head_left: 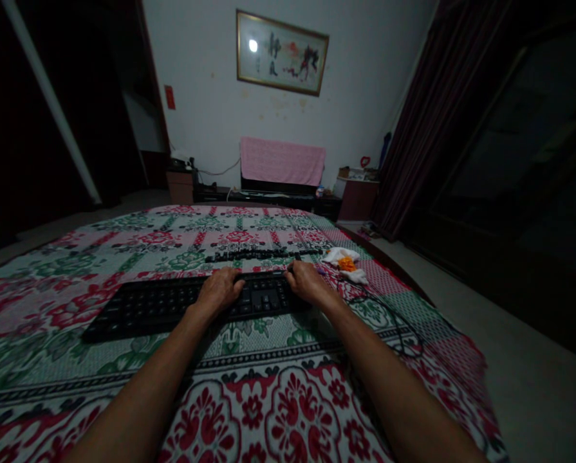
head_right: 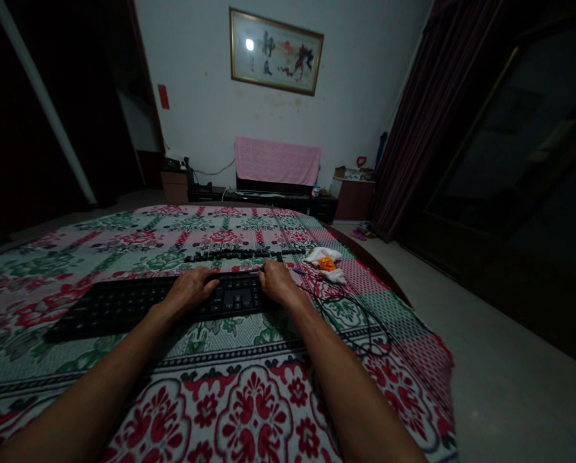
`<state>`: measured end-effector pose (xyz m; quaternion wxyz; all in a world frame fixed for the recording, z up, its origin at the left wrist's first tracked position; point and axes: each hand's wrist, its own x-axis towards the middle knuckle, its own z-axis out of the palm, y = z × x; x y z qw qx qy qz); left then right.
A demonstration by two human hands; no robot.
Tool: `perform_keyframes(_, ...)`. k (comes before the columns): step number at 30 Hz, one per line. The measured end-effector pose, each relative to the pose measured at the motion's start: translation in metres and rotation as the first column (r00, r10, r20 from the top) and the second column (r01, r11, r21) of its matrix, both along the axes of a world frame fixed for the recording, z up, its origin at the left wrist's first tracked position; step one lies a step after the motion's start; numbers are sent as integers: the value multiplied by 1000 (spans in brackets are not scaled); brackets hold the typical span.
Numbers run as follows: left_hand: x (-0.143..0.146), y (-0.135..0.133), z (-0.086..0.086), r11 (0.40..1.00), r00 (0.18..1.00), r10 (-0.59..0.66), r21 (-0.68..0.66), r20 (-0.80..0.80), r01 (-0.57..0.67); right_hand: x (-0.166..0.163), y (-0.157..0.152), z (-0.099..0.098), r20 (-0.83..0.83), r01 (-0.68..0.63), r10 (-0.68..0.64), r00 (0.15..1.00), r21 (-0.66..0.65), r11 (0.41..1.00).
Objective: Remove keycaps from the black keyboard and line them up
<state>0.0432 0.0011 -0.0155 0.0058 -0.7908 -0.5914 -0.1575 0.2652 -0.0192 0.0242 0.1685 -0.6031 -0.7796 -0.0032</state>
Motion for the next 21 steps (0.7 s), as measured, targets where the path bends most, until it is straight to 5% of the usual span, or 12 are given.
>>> perform_keyframes(8,-2,3,-3,1000,1000,-11,9,1,11,-1,1,-4,-3,-24,24,1000,37,999)
perform_keyframes(15,-2,3,-4,1000,1000,-5,17,4,5,26,22,-10,-324,-18,-19,946,-113,993)
perform_keyframes(21,-3,6,-8,999,1000,0,37,6,0,34,24,-15,-618,-83,-96,780,-255,963)
